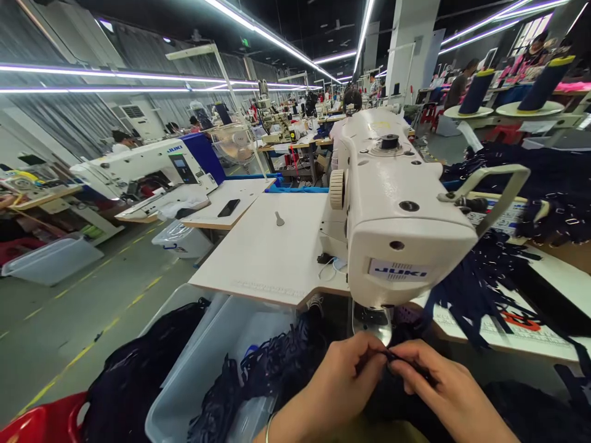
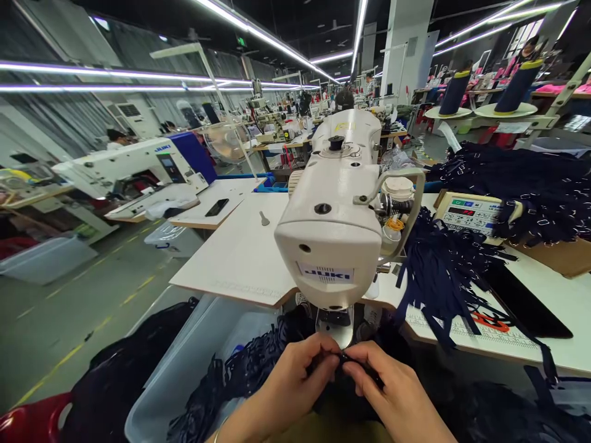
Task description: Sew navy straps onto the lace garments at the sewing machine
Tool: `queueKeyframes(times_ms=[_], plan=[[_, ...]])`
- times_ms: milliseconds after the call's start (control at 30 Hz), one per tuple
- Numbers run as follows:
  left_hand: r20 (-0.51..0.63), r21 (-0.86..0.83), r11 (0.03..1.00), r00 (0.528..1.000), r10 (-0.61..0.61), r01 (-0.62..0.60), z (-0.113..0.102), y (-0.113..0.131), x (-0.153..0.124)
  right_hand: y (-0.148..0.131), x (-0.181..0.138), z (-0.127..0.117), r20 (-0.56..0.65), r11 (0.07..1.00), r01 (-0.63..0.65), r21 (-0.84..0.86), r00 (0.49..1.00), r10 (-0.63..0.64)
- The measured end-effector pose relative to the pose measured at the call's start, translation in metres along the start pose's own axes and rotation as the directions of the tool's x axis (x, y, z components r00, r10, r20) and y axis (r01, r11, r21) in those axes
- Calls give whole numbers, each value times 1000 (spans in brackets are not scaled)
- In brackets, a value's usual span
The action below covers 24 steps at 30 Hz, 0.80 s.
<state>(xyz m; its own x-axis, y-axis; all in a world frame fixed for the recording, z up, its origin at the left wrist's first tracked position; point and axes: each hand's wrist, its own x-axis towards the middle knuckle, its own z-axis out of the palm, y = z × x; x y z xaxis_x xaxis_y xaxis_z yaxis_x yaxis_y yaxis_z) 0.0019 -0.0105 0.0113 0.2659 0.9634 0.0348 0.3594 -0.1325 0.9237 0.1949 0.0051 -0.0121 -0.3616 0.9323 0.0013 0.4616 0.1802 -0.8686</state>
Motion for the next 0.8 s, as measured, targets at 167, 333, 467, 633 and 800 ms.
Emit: queueKeyframes(times_ms=[167,333,467,633,800], plan=[[-50,71,998,999,6,-2,4,-6,2,-4,-2,5,-31,997,72,9,997,-71],[-51,199,974,991,124,-112,4,-11,-2,-14,-3,8,77,985,-39,170,997,27],[99,264,928,964,246,-264,1,-11,-6,-17,1,4,222,919,-245,311,958,180],[103,255,941,974,202,-222,2,-9,-6,-14,2,3,167,982,-126,142,981,102],[107,187,957,973,205,-222,-2,-3,-4,-18,0,8,24,971,-173,164,985,171]])
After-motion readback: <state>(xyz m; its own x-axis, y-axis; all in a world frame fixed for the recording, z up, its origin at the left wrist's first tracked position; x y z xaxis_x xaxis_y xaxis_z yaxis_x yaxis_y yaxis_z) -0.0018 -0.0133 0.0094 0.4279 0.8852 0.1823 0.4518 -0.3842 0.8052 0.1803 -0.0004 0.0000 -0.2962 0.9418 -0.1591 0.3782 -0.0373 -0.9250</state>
